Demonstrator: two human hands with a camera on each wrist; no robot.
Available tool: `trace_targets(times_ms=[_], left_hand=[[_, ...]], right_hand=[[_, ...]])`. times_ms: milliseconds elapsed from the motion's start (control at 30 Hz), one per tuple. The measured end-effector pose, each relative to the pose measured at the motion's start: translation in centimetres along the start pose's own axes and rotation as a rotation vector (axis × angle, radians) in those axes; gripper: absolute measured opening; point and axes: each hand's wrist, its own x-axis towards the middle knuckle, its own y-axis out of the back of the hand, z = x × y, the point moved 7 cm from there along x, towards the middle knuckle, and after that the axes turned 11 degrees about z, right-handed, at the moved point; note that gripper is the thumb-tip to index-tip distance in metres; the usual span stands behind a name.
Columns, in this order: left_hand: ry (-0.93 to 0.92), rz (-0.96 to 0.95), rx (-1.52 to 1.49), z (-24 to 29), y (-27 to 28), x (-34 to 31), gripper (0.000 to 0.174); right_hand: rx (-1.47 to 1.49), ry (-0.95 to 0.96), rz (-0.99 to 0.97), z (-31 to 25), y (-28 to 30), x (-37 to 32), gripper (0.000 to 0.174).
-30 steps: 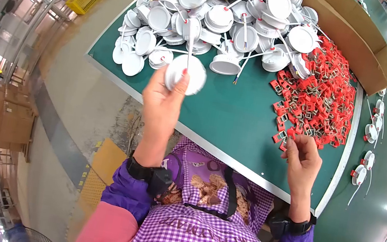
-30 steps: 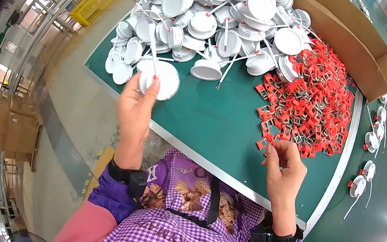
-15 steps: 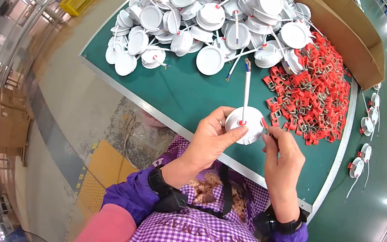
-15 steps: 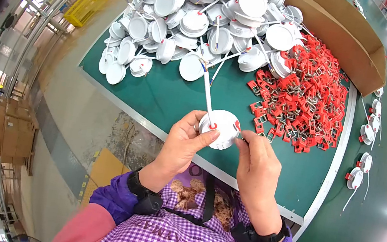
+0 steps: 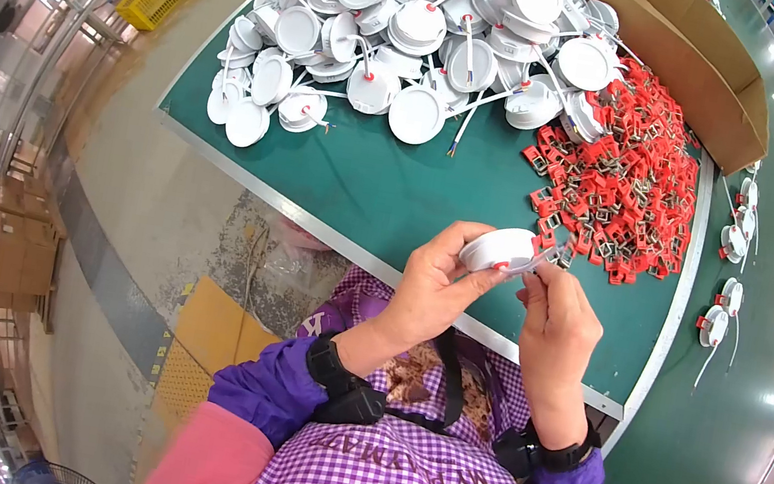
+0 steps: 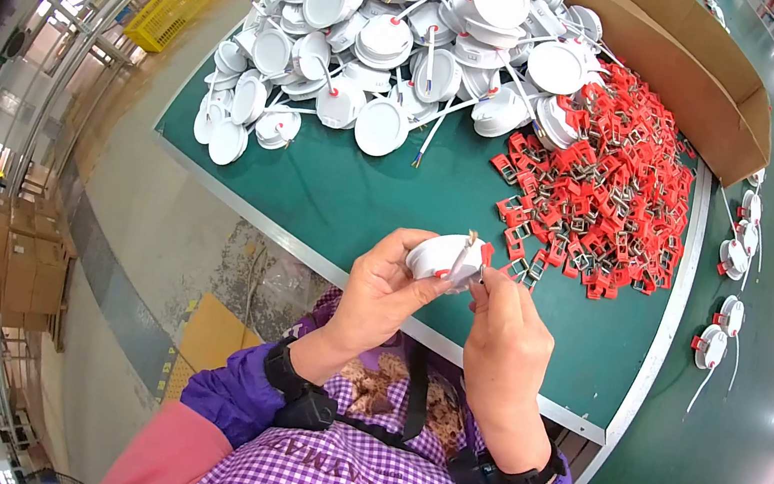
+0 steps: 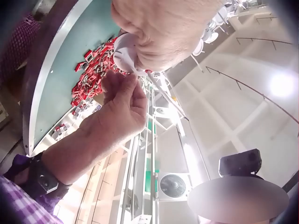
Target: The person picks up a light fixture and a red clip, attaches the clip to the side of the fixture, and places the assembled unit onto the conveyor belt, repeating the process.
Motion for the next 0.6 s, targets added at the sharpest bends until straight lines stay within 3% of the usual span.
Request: trace_targets(times_ms=[333,600], left_hand=[[-0.015,-0.077,0.121,0.0,0.0,-0.1,0.028],[0.026,0.027,-0.043,-1.1,0.0,-0.2,0.031]], right_hand=[[-0.046,-0.018,-0.023,0.3,0.0,-0.1,0.010],[0.003,-0.049,0.051,0.4,0.1,-0.3,0.009]])
